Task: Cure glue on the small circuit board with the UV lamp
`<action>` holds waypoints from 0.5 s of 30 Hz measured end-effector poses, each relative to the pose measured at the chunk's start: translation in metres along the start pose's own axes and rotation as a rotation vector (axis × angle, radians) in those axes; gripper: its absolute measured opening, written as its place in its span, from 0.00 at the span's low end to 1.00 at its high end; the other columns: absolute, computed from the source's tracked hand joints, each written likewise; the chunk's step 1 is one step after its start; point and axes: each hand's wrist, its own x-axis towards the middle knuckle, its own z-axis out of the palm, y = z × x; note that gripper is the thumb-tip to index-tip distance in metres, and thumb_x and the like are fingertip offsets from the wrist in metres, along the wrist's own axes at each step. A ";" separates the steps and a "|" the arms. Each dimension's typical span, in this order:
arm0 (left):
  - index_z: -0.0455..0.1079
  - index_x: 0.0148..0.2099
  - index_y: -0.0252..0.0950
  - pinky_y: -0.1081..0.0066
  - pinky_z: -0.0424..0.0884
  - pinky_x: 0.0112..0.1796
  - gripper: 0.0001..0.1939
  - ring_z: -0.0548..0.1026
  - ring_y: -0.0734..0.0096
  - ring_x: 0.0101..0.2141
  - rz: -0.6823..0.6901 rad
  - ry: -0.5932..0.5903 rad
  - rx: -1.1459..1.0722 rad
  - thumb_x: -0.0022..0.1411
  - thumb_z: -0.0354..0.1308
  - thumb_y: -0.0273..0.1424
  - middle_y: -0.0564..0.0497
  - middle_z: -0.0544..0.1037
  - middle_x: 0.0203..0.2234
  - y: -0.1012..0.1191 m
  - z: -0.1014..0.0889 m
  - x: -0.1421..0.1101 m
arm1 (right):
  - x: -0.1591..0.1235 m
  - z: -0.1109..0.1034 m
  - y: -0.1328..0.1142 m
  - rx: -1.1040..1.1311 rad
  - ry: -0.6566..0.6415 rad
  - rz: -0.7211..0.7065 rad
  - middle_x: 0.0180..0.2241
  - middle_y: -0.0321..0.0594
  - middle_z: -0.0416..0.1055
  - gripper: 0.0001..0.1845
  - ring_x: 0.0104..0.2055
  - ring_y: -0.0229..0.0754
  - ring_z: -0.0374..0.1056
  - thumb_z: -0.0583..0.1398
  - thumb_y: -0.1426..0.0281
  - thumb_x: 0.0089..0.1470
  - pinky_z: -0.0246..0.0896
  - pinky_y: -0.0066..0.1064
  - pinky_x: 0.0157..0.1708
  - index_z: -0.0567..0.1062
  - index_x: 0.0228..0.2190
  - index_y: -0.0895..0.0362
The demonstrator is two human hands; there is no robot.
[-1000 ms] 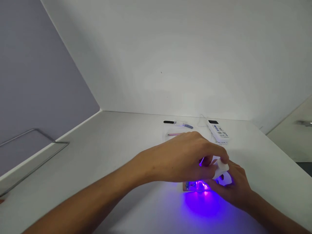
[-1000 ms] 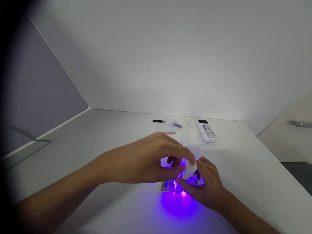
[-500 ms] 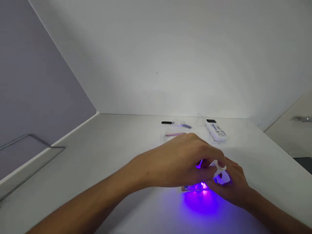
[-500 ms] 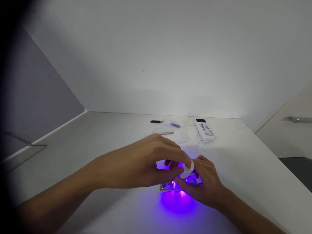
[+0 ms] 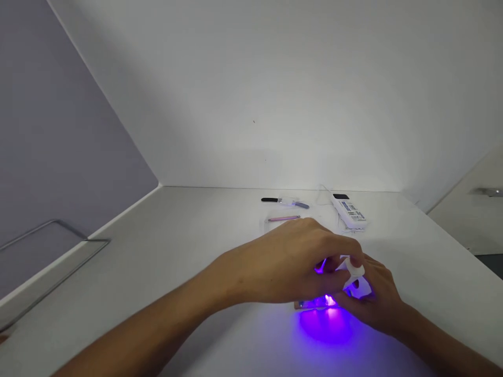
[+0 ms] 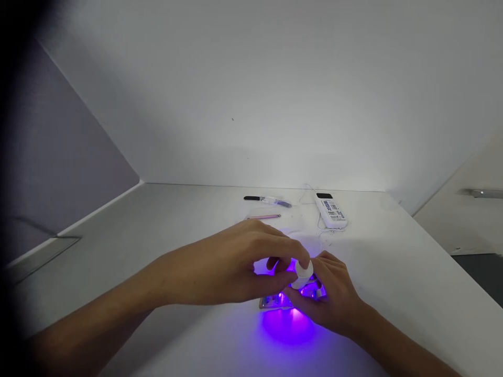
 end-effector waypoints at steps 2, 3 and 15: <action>0.77 0.43 0.35 0.75 0.66 0.30 0.08 0.74 0.76 0.27 -0.002 0.005 0.000 0.66 0.60 0.20 0.57 0.78 0.27 0.000 0.000 0.000 | 0.000 0.000 0.000 -0.003 0.010 -0.008 0.19 0.29 0.69 0.05 0.17 0.36 0.67 0.61 0.69 0.64 0.64 0.27 0.19 0.69 0.35 0.53; 0.77 0.44 0.36 0.75 0.67 0.31 0.09 0.74 0.76 0.27 -0.005 0.006 -0.005 0.66 0.60 0.19 0.57 0.78 0.26 0.000 0.000 0.000 | 0.000 0.000 0.001 -0.005 0.019 -0.011 0.18 0.29 0.69 0.05 0.17 0.36 0.66 0.61 0.69 0.63 0.63 0.27 0.18 0.69 0.35 0.53; 0.77 0.42 0.35 0.75 0.66 0.31 0.08 0.72 0.76 0.25 0.013 0.019 0.021 0.68 0.57 0.20 0.57 0.76 0.25 0.001 0.002 -0.001 | -0.002 0.000 0.002 0.020 -0.005 0.015 0.22 0.32 0.74 0.03 0.19 0.37 0.69 0.61 0.68 0.64 0.66 0.29 0.21 0.71 0.38 0.54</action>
